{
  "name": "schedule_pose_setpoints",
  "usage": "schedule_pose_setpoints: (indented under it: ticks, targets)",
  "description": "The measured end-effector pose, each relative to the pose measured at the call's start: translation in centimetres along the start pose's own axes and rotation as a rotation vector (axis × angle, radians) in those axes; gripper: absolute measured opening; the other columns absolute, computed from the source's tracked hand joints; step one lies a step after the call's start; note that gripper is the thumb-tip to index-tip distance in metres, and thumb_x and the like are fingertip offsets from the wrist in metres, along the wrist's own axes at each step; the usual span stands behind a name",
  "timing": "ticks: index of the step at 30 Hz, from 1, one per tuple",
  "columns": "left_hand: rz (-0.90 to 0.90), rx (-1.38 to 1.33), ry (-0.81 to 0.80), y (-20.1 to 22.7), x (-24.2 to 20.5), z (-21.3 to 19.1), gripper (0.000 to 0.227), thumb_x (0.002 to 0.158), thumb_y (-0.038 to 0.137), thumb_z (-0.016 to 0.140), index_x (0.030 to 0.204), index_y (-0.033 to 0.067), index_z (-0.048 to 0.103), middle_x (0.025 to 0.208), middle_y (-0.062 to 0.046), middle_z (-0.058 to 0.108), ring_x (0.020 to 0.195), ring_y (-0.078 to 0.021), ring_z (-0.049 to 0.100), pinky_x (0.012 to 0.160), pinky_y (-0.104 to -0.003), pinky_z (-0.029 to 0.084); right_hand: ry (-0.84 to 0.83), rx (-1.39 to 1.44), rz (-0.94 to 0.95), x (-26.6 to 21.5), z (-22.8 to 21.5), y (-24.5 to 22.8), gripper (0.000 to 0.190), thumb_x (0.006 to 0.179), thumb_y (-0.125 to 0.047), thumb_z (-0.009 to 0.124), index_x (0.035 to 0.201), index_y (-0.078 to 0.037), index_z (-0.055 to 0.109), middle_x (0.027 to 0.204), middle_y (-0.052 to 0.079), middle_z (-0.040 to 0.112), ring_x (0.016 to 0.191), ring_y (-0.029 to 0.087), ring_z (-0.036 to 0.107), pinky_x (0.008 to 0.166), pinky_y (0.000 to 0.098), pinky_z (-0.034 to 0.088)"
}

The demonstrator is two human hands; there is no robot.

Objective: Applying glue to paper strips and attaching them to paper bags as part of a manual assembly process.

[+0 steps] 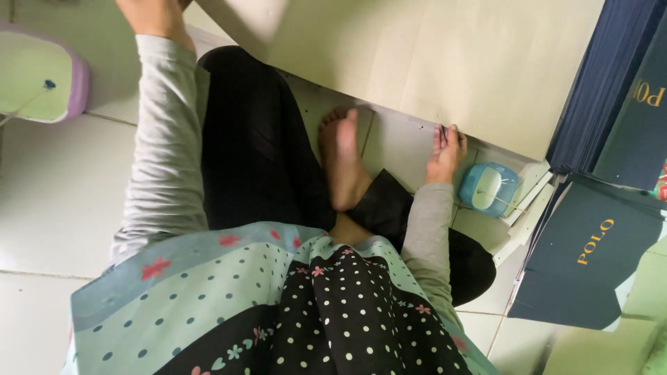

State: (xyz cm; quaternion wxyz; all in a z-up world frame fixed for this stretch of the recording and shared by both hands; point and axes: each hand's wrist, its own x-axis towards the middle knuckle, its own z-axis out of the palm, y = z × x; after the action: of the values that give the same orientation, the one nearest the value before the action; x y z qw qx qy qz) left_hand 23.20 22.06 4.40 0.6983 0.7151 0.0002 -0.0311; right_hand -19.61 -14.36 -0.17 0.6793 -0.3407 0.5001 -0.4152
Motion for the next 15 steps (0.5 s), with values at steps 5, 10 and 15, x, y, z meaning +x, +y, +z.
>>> schedule_pose_setpoints:
  ticks: [5,10,15]
  targets:
    - [-0.146,-0.134,0.117,-6.6,5.1,-4.7,0.051,0.089,0.016,0.082,0.122,-0.0003,0.048,0.112,-0.018,0.072,0.082,-0.0207,0.092,0.06,-0.025,0.084,0.049,0.018,-0.013,1.5,-1.4,-0.9,0.02,0.093,-0.005,0.072,0.106,0.003,0.059,0.101,0.016,0.066,0.093,0.026,0.069,0.083,0.0307,0.061]
    - [0.312,0.189,0.074,-14.6,8.8,-6.4,0.013,0.087,0.001,0.078,0.093,0.0008,0.066,0.083,-0.008,0.069,0.064,-0.0178,0.071,0.053,-0.028,0.07,0.102,-0.02,-0.022,0.9,-0.8,-1.3,0.024,0.092,-0.005,0.072,0.11,0.005,0.061,0.099,0.017,0.069,0.087,0.027,0.074,0.074,0.0297,0.064]
    - [-0.423,-0.028,-0.035,-24.1,13.0,-9.8,0.049,0.075,0.047,0.077,0.103,0.0073,0.087,0.104,-0.009,0.095,0.088,-0.0192,0.098,0.07,-0.029,0.087,0.112,0.005,-0.062,1.8,-2.2,-0.9,0.03,0.089,-0.009,0.076,0.111,0.005,0.06,0.094,0.02,0.07,0.081,0.029,0.074,0.071,0.0322,0.063]
